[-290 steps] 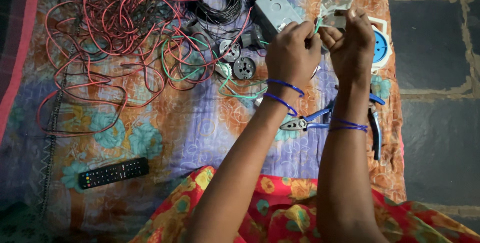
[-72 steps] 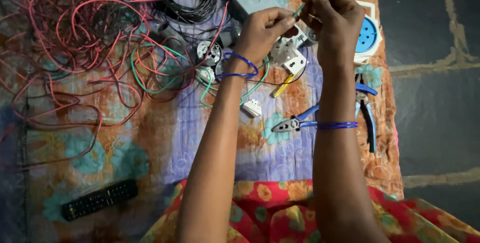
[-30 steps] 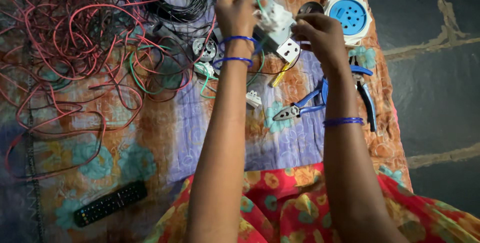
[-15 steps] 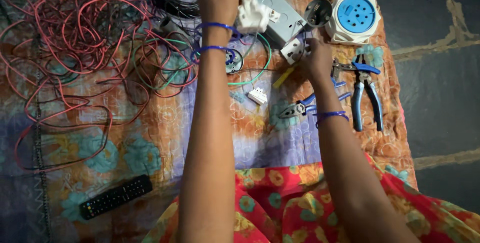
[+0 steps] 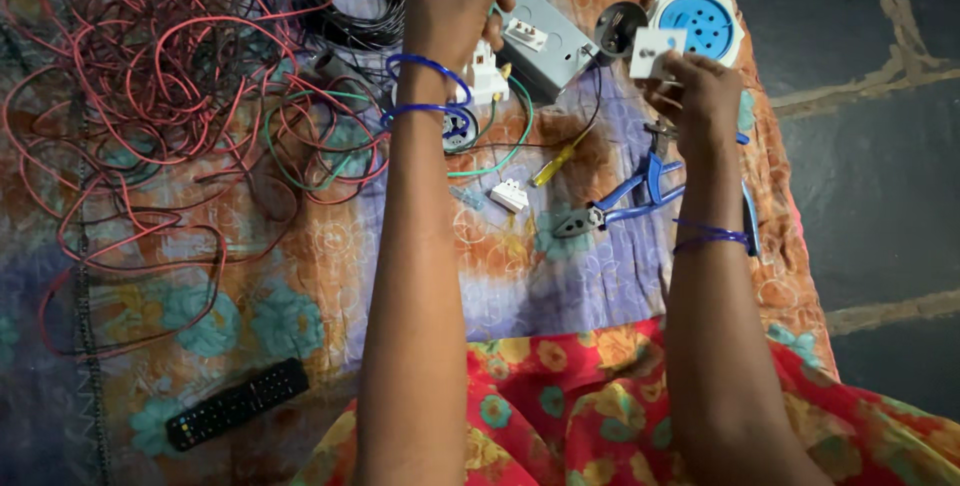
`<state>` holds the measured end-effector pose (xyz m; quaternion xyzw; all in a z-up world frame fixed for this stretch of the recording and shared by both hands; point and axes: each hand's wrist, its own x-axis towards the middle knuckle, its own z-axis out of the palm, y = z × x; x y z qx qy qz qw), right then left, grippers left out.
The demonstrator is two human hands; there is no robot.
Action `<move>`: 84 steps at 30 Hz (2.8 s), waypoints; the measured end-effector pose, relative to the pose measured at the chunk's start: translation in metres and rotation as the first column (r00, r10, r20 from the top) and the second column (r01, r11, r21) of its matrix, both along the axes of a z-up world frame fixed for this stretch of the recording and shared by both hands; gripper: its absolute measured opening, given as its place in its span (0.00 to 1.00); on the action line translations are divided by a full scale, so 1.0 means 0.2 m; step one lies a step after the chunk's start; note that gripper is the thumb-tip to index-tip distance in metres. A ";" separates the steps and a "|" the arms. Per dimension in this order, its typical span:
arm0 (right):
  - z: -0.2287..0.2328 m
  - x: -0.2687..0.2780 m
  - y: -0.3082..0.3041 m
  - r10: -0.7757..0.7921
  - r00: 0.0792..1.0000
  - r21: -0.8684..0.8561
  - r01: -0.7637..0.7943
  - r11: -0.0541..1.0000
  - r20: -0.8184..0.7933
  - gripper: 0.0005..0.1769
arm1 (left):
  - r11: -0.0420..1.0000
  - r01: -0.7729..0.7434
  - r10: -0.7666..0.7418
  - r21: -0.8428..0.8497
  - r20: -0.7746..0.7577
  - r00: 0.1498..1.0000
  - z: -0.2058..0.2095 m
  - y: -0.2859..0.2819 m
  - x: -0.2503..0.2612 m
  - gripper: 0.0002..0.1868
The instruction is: The person sits on a patterned cloth on the floor and wires electrical components. They strip wires, insert them into a socket, and tighten the connections using a screwdriver. Tools and loose wires are visible around the workspace.
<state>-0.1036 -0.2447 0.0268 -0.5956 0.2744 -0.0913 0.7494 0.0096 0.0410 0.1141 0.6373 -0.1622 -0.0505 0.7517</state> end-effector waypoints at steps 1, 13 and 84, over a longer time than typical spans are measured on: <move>0.06 -0.01 0.03 0.031 0.998 0.019 -0.032 0.999 0.053 0.10 | 0.999 0.031 -0.030 0.040 -0.024 0.999 0.01 0.00 -0.01 0.08; 0.35 0.04 0.21 0.107 0.939 0.014 -0.118 0.993 0.328 0.09 | 0.895 -0.099 -0.059 0.435 0.336 0.940 0.12 -0.13 -0.15 0.09; -0.06 0.30 0.08 -0.183 0.978 0.650 0.077 0.756 0.097 0.09 | 0.903 0.310 -0.281 0.298 -0.136 0.950 -0.56 -0.11 -0.14 0.12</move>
